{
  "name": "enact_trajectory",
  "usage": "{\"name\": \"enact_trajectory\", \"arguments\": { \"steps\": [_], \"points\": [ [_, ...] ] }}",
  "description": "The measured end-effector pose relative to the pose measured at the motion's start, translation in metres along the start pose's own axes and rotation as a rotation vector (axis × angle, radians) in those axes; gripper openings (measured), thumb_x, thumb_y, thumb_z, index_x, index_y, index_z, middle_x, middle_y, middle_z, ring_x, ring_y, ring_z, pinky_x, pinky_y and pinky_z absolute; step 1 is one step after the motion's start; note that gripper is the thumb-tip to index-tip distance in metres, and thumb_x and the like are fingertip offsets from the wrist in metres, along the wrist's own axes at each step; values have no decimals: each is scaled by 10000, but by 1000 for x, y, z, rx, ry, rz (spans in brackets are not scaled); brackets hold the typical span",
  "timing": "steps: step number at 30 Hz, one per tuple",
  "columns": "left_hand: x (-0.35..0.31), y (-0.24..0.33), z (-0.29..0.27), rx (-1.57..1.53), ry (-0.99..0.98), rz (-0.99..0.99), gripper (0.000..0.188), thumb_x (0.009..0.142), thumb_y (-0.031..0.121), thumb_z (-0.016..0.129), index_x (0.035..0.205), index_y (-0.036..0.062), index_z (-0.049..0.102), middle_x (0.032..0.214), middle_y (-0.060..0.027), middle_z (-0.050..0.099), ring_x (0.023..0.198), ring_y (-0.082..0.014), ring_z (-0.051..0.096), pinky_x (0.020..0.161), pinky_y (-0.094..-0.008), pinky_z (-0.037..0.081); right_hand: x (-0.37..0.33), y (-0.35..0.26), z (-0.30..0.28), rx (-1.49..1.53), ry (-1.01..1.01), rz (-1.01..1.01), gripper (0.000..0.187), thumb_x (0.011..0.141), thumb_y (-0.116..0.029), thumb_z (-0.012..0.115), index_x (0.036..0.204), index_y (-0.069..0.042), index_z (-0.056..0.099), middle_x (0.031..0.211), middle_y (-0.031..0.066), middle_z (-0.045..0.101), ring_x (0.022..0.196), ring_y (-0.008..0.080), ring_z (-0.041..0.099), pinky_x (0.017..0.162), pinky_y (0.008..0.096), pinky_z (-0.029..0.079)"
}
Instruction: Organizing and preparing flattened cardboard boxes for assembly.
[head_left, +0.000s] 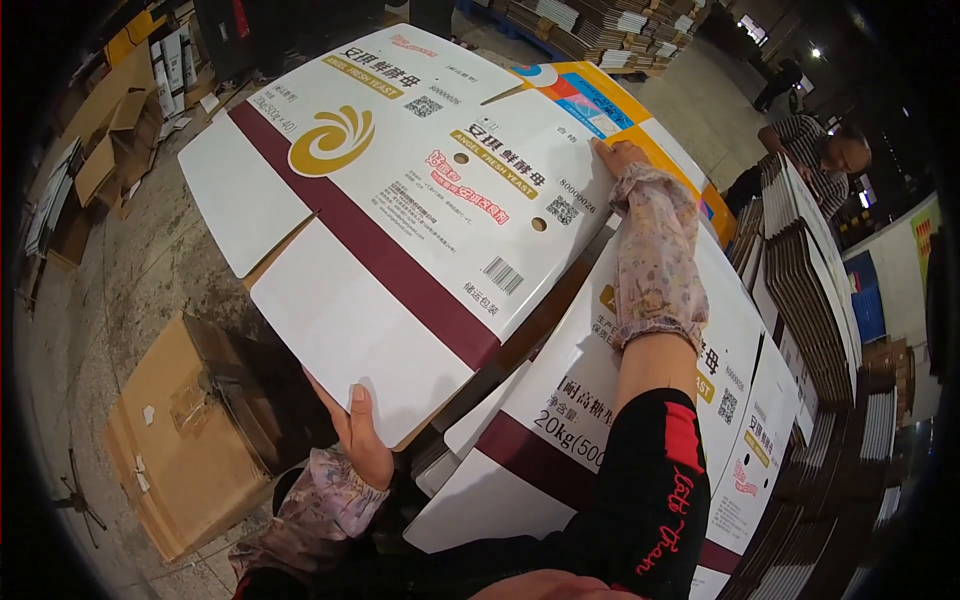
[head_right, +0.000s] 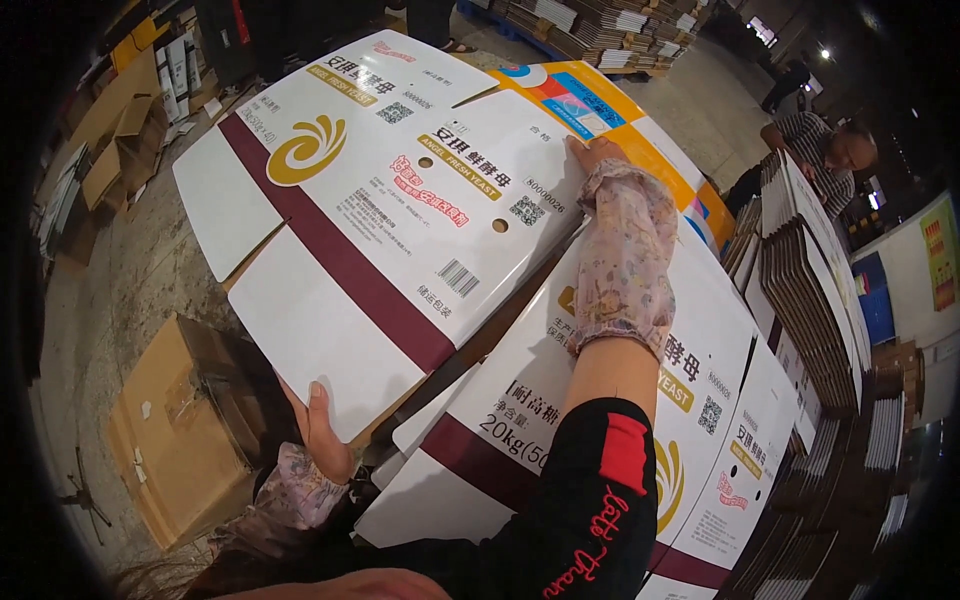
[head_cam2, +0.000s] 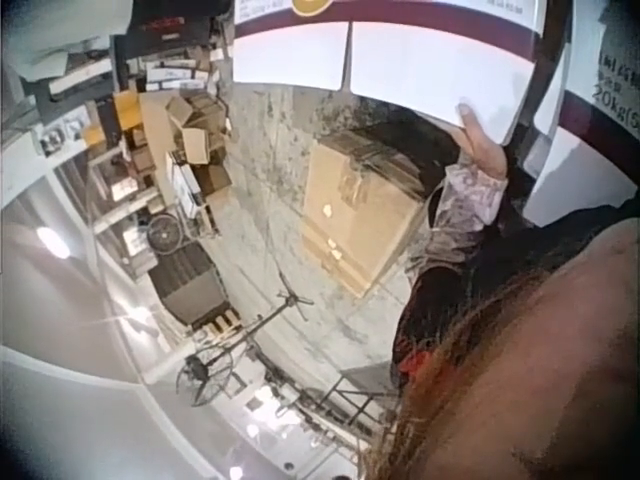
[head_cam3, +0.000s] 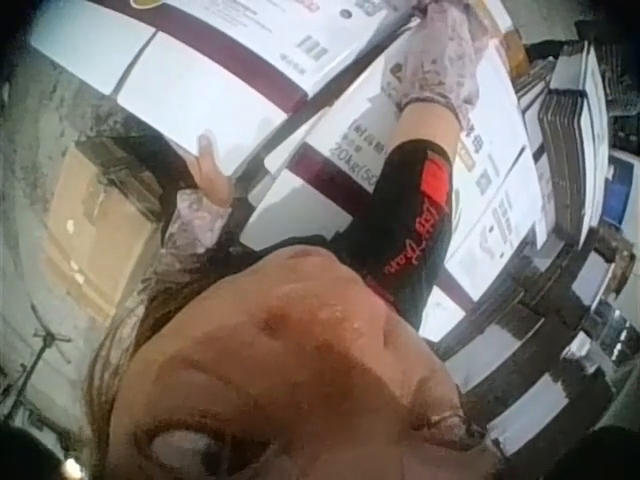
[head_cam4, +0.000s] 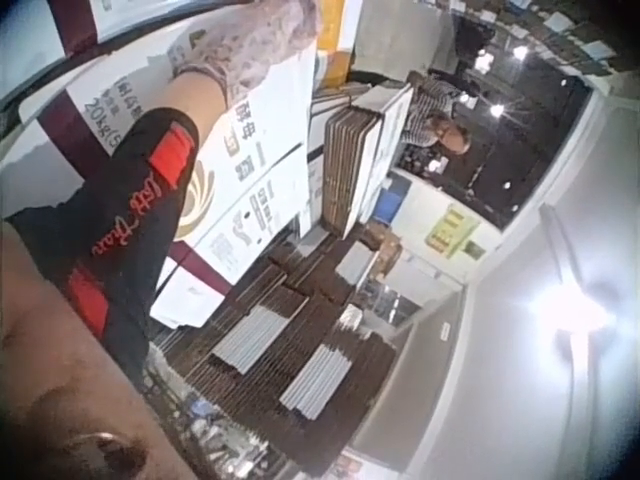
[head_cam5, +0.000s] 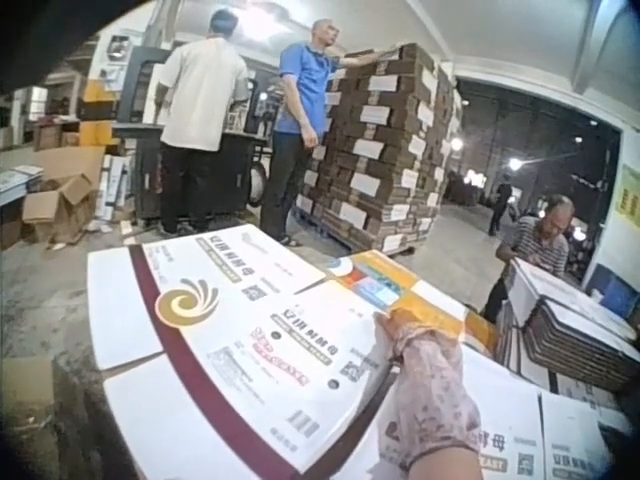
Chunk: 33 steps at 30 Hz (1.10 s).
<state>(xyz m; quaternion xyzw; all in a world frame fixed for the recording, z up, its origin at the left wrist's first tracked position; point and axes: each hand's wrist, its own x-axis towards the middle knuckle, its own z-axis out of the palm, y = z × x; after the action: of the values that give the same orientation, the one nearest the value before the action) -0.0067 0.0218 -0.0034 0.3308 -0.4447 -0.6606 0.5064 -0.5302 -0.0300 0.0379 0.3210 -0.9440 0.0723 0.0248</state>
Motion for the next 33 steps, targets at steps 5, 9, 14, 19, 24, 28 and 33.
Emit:
{"name": "enact_trajectory", "arguments": {
  "steps": [5,9,14,19,24,28,33],
  "points": [
    [-6,-4,-5,144,-32,132,604,908,134,353,1382,11,0,1399,-148,173,1254,-225,235,1030,-314,176,-28,-21,-8,90,344,-51,437,788,-466,498,906,-60,610,918,158,614,866,336,580,785,402,448],
    [-3,-5,-8,86,-139,174,637,898,103,354,1376,13,-56,1418,-169,94,1279,-254,185,1040,-337,147,-64,-1,-12,252,876,-226,311,725,-269,603,957,-66,564,990,153,569,912,329,541,798,413,431],
    [2,-18,-14,99,-103,293,670,883,96,416,1370,-14,-31,1415,-193,76,1284,-270,168,1043,-350,148,-162,-13,-44,129,836,-362,446,695,-217,638,1088,-67,489,1175,140,460,1086,301,432,933,449,316],
    [3,-11,-25,294,-80,252,721,871,172,484,1363,-38,1,1411,-223,52,1296,-291,137,1049,-376,146,-337,39,-81,-29,510,-321,544,695,-233,640,1178,-65,452,1254,160,399,1145,330,378,973,459,277],
    [0,2,-14,381,-103,235,798,843,247,550,1361,-49,20,1409,-212,88,1288,-292,153,1047,-369,141,-563,219,-66,-165,444,395,522,704,-345,594,1138,-62,524,1146,203,499,1065,347,463,901,504,339],
    [9,-12,-25,376,-125,178,824,833,261,565,1362,-52,16,1405,-219,108,1277,-299,191,1038,-378,180,-727,252,-80,-292,344,679,538,842,-430,442,1321,-200,359,1359,91,325,1238,283,306,975,472,279],
    [-34,23,-30,445,-269,218,643,866,187,529,1347,-40,167,1393,-195,183,1267,-279,235,1031,-350,208,-756,205,-110,-116,228,954,562,843,-468,424,1338,-225,316,1329,151,348,1148,354,403,931,450,347]
  ]
}}
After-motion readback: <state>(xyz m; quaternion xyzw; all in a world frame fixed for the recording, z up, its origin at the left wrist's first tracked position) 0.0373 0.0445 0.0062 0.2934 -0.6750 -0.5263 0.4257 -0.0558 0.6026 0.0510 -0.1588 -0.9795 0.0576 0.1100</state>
